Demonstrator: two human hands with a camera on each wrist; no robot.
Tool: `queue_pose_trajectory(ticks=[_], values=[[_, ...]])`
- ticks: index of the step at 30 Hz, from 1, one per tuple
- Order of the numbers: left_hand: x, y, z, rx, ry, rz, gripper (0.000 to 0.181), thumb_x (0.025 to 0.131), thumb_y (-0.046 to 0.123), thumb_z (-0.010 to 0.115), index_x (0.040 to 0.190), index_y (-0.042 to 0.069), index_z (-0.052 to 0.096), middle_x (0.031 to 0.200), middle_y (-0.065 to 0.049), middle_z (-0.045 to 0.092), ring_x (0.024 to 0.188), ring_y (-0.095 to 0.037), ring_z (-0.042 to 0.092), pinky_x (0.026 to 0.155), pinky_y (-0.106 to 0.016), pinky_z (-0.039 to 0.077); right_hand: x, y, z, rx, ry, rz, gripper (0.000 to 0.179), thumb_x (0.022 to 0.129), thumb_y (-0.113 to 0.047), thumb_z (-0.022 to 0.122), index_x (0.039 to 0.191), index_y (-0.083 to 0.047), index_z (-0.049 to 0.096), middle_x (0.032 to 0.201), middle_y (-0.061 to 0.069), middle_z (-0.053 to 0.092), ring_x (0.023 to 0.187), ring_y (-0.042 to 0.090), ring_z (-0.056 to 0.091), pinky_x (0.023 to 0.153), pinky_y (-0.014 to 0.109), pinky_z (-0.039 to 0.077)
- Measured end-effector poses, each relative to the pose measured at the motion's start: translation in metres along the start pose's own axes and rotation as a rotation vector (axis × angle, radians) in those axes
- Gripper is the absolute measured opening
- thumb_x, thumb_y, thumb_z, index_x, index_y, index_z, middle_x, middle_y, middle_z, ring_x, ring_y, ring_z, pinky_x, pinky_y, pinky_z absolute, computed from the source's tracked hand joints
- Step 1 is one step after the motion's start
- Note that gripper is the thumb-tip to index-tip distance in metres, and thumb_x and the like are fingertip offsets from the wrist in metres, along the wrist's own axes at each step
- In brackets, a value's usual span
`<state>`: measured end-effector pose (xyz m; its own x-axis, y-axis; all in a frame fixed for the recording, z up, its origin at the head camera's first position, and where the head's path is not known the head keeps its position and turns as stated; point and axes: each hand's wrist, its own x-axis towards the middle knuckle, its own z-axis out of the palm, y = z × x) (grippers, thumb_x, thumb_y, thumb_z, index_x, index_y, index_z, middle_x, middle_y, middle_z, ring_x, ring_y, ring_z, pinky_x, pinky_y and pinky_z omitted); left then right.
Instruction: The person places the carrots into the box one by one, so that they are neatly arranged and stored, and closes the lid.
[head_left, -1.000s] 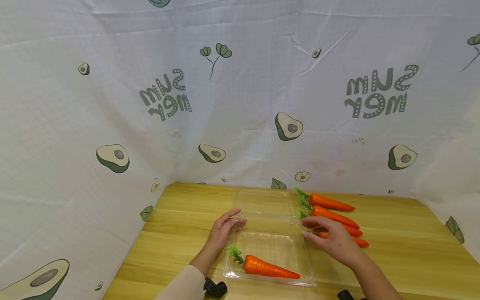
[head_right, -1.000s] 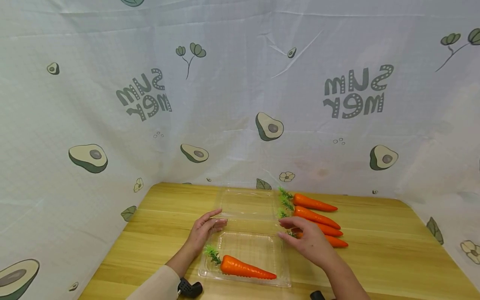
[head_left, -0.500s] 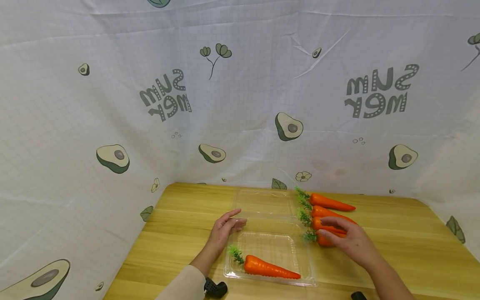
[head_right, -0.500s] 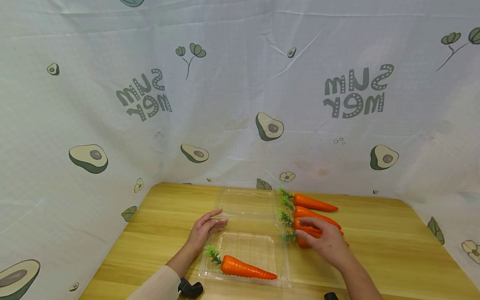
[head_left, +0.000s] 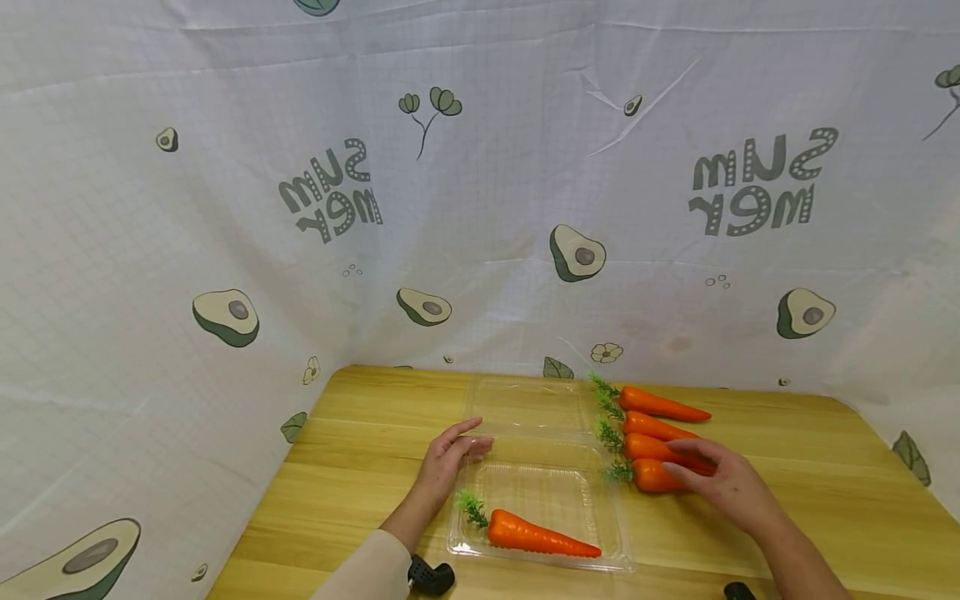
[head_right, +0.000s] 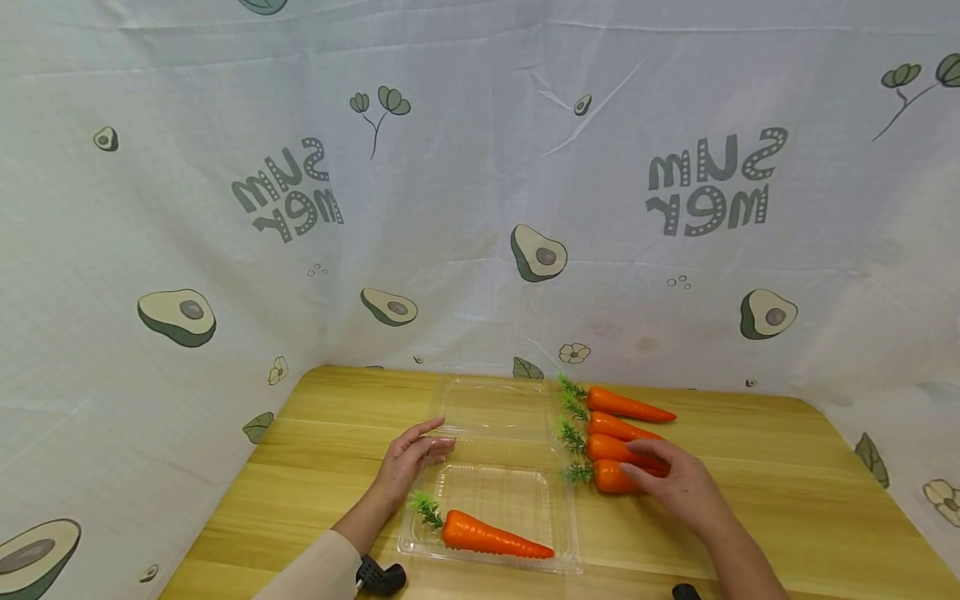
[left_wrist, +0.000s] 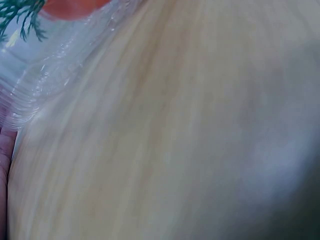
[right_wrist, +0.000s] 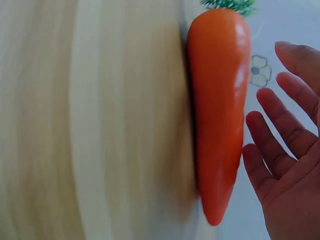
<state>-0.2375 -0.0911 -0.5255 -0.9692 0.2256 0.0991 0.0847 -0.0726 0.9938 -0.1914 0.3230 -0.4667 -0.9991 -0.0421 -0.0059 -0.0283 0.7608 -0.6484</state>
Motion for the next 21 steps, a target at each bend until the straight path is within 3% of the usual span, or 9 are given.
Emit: queue_pose_trajectory(ticks=[4, 8, 14, 21], values=[[0.001, 0.0, -0.001, -0.009, -0.001, 0.0, 0.042, 0.108, 0.011, 0.041, 0.147, -0.004, 0.049, 0.128, -0.032, 0.066, 0.121, -0.043, 0.065, 0.101, -0.038, 0.056, 0.003, 0.006, 0.002, -0.022, 0.001, -0.014, 0.057, 0.088, -0.052, 0.075, 0.129, -0.013, 0.069, 0.135, 0.017, 0.066, 0.125, 0.042, 0.056, 0.09, 0.041, 0.052], [0.001, 0.0, -0.001, -0.018, -0.001, -0.003, 0.043, 0.108, 0.012, 0.042, 0.147, -0.004, 0.049, 0.128, -0.032, 0.066, 0.121, -0.043, 0.066, 0.101, -0.038, 0.056, 0.005, 0.012, 0.005, -0.06, -0.012, -0.022, 0.058, 0.086, -0.053, 0.077, 0.129, -0.014, 0.07, 0.136, 0.022, 0.064, 0.124, 0.045, 0.057, 0.094, 0.053, 0.051], [0.001, 0.0, -0.001, -0.018, -0.003, 0.0, 0.043, 0.108, 0.012, 0.043, 0.147, -0.005, 0.049, 0.128, -0.032, 0.066, 0.12, -0.042, 0.066, 0.101, -0.038, 0.056, 0.005, 0.014, 0.004, -0.053, -0.085, 0.052, 0.066, 0.089, -0.053, 0.074, 0.133, -0.005, 0.065, 0.139, 0.033, 0.055, 0.125, 0.052, 0.051, 0.101, 0.068, 0.043], [0.001, 0.0, -0.001, -0.015, -0.006, -0.003, 0.043, 0.108, 0.012, 0.042, 0.147, -0.004, 0.049, 0.128, -0.032, 0.066, 0.121, -0.042, 0.066, 0.102, -0.039, 0.055, 0.004, 0.017, 0.002, -0.059, -0.101, 0.005, 0.06, 0.088, -0.045, 0.078, 0.133, -0.007, 0.065, 0.138, 0.032, 0.057, 0.127, 0.054, 0.051, 0.099, 0.066, 0.044]])
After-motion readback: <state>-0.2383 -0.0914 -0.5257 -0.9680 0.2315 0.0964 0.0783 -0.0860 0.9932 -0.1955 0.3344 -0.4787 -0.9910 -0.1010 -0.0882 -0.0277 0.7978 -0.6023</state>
